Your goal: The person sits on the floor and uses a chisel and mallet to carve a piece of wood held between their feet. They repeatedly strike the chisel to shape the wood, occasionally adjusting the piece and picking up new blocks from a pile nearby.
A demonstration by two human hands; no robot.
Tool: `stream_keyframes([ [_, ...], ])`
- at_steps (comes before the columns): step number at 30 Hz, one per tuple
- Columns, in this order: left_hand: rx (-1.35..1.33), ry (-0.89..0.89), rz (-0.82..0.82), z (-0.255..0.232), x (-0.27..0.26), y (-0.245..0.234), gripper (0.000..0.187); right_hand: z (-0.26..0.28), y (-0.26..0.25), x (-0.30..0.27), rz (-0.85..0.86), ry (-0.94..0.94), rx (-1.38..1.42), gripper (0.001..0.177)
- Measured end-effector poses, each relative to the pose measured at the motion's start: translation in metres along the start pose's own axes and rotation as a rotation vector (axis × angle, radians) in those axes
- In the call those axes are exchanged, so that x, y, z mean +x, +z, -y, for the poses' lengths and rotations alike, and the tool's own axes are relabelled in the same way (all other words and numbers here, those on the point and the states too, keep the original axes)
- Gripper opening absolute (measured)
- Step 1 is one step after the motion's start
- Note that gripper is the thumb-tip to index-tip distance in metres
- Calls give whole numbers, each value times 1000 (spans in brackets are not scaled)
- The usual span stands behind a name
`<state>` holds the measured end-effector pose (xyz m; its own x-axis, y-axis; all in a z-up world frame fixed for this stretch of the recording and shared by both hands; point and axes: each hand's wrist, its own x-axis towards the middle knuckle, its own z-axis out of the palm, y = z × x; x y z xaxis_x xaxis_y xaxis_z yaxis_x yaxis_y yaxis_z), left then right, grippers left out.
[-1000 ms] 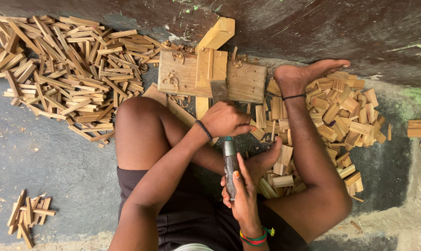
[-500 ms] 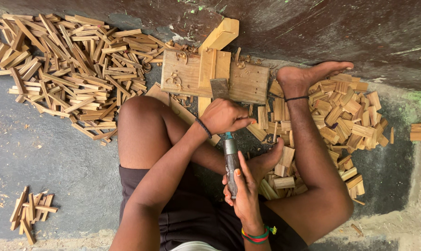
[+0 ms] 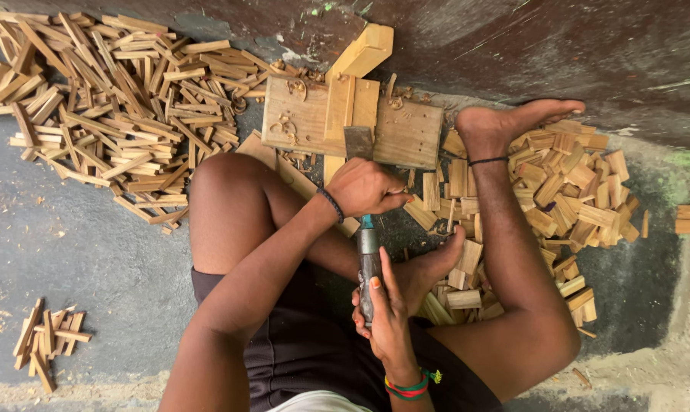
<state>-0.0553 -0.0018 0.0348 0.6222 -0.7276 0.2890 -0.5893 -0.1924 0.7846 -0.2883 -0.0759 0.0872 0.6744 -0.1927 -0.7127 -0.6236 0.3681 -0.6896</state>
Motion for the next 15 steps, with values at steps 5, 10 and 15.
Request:
stream_keyframes([
  [5, 51, -27, 5, 0, 2, 4, 38, -1, -10, 6, 9, 23, -29, 64],
  [10, 84, -54, -1, -3, 5, 7, 40, 5, -20, 9, 10, 23, -75, 64],
  [15, 74, -48, -43, -5, 11, 13, 33, 17, -36, 14, 13, 23, -180, 65],
])
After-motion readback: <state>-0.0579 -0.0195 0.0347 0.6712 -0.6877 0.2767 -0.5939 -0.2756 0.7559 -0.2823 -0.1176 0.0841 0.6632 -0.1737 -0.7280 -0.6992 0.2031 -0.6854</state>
